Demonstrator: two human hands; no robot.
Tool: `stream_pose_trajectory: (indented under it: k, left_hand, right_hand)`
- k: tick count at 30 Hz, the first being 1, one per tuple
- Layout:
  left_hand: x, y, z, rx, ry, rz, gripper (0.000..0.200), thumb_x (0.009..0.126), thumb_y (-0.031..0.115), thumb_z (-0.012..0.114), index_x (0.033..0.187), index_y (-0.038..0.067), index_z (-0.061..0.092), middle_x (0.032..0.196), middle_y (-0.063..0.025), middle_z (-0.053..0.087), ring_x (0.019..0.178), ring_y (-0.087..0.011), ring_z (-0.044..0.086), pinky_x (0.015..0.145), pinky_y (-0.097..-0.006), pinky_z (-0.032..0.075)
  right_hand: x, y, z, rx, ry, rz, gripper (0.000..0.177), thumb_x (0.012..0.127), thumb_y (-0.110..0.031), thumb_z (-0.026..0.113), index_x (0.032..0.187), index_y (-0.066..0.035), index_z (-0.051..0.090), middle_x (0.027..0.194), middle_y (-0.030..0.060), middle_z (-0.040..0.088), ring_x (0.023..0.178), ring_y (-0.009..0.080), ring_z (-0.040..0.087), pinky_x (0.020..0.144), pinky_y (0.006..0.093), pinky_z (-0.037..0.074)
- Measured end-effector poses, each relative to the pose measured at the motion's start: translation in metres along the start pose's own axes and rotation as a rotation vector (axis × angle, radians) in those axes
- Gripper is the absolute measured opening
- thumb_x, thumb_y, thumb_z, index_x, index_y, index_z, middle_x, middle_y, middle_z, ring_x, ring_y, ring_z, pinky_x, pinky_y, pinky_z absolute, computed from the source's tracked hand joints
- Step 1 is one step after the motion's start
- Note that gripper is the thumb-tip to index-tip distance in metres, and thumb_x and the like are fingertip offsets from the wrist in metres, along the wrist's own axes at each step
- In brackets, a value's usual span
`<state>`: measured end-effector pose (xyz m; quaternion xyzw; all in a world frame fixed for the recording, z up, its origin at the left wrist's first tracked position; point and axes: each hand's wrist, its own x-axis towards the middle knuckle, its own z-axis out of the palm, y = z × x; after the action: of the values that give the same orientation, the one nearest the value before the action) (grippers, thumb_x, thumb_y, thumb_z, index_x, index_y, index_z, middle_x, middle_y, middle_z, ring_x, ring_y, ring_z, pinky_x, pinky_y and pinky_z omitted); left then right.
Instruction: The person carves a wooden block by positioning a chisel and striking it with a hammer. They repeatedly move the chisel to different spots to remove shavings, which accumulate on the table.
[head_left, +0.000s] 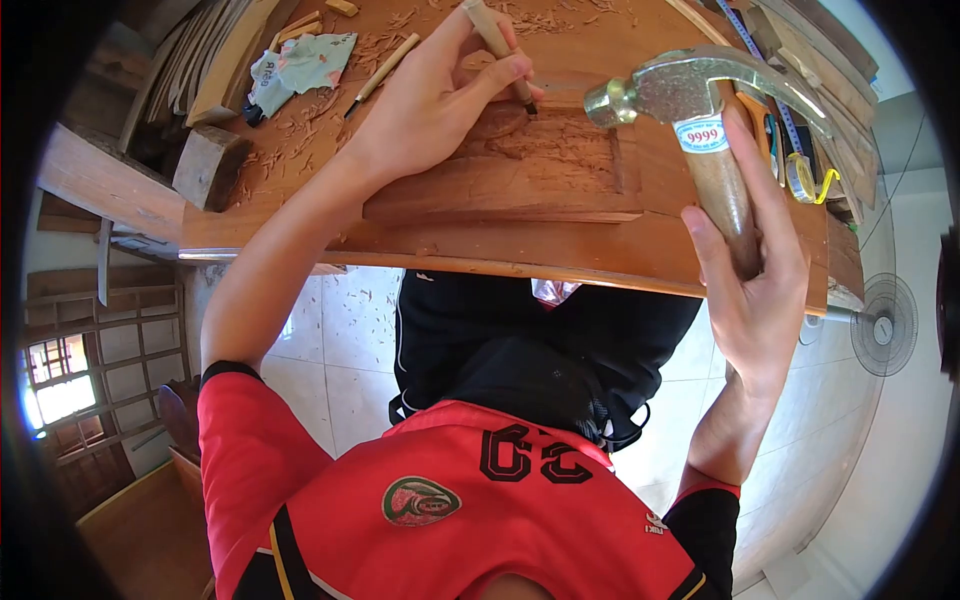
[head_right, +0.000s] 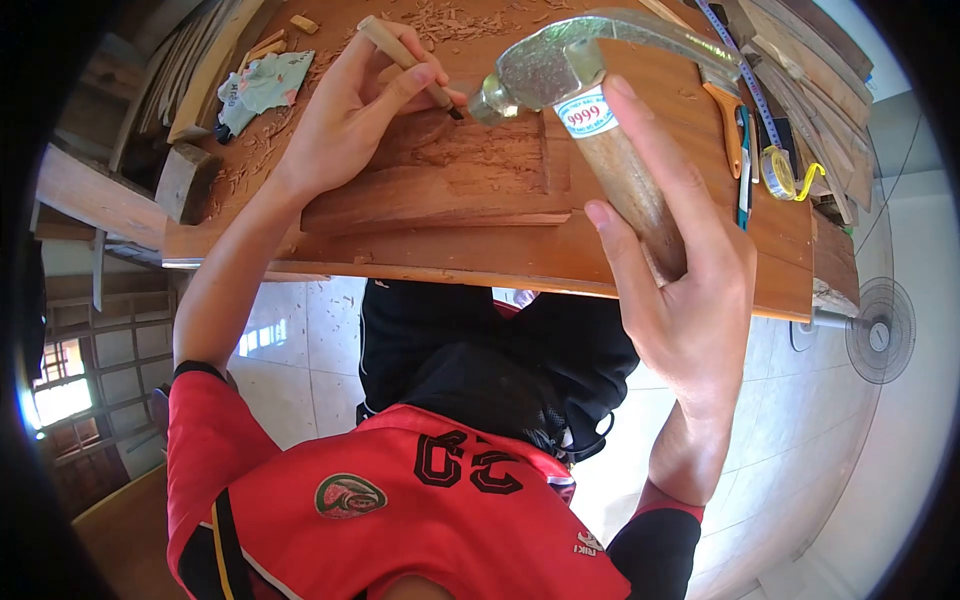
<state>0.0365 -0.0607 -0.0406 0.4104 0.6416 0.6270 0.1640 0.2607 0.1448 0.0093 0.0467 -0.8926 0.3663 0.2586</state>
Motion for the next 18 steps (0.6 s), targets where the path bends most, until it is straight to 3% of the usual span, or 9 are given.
stream_pose_trajectory:
  k: [2, 3, 6, 9, 12, 18]
  left_hand:
    - [0.004, 0.012, -0.006, -0.13, -0.012, -0.146, 0.015, 0.109, 0.007, 0.051, 0.123, 0.002, 0.047, 0.111, -0.0103, 0.062, 0.112, -0.0259, 0.071, 0.103, -0.0385, 0.056]
    - [0.005, 0.016, -0.008, -0.196, -0.02, -0.222, 0.014, 0.109, 0.008, 0.05, 0.122, 0.002, 0.047, 0.111, -0.0106, 0.062, 0.112, -0.026, 0.071, 0.104, -0.0395, 0.056]
    - [0.0, 0.005, -0.009, 0.017, -0.005, 0.014, 0.013, 0.11, 0.009, 0.05, 0.121, 0.002, 0.048, 0.111, -0.0112, 0.062, 0.11, -0.0258, 0.071, 0.103, -0.0399, 0.056]
    - [-0.002, 0.005, 0.0, 0.058, -0.02, 0.137, 0.013, 0.108, 0.007, 0.053, 0.12, 0.002, 0.049, 0.112, -0.0101, 0.063, 0.108, -0.0228, 0.072, 0.101, -0.037, 0.056]
    - [0.001, 0.003, 0.007, 0.303, -0.073, 0.267, 0.016, 0.106, 0.004, 0.057, 0.12, 0.002, 0.05, 0.113, -0.0096, 0.064, 0.107, -0.0198, 0.072, 0.097, -0.0341, 0.057]
    - [0.0, 0.01, 0.016, 0.558, -0.092, 0.341, 0.014, 0.101, 0.004, 0.064, 0.113, 0.003, 0.057, 0.11, -0.0079, 0.068, 0.1, -0.025, 0.073, 0.086, -0.0355, 0.06]
  right_hand:
    - [-0.002, -0.002, -0.002, 0.02, -0.023, 0.023, 0.066, 0.089, 0.016, 0.062, 0.151, -0.001, 0.05, 0.154, 0.0172, 0.052, 0.144, 0.0298, 0.048, 0.12, 0.0427, 0.038]
    - [-0.002, -0.003, -0.003, 0.013, -0.021, 0.023, 0.066, 0.089, 0.016, 0.062, 0.151, -0.001, 0.05, 0.155, 0.0172, 0.052, 0.143, 0.0295, 0.049, 0.119, 0.0422, 0.039]
    - [-0.002, -0.004, -0.003, 0.009, -0.006, 0.026, 0.067, 0.088, 0.017, 0.062, 0.151, -0.001, 0.05, 0.155, 0.0171, 0.052, 0.142, 0.0291, 0.051, 0.117, 0.041, 0.042]
    - [-0.003, -0.003, -0.001, 0.028, -0.003, 0.031, 0.068, 0.088, 0.017, 0.063, 0.151, -0.001, 0.05, 0.155, 0.017, 0.052, 0.142, 0.0292, 0.051, 0.117, 0.0405, 0.042]
    - [-0.005, -0.001, -0.002, 0.015, -0.015, 0.016, 0.068, 0.087, 0.018, 0.064, 0.151, -0.001, 0.05, 0.155, 0.0168, 0.052, 0.142, 0.029, 0.051, 0.116, 0.04, 0.042]
    - [-0.006, -0.008, -0.007, -0.042, 0.013, -0.036, 0.068, 0.086, 0.017, 0.066, 0.15, -0.001, 0.051, 0.155, 0.0177, 0.052, 0.143, 0.0289, 0.05, 0.117, 0.0404, 0.041]
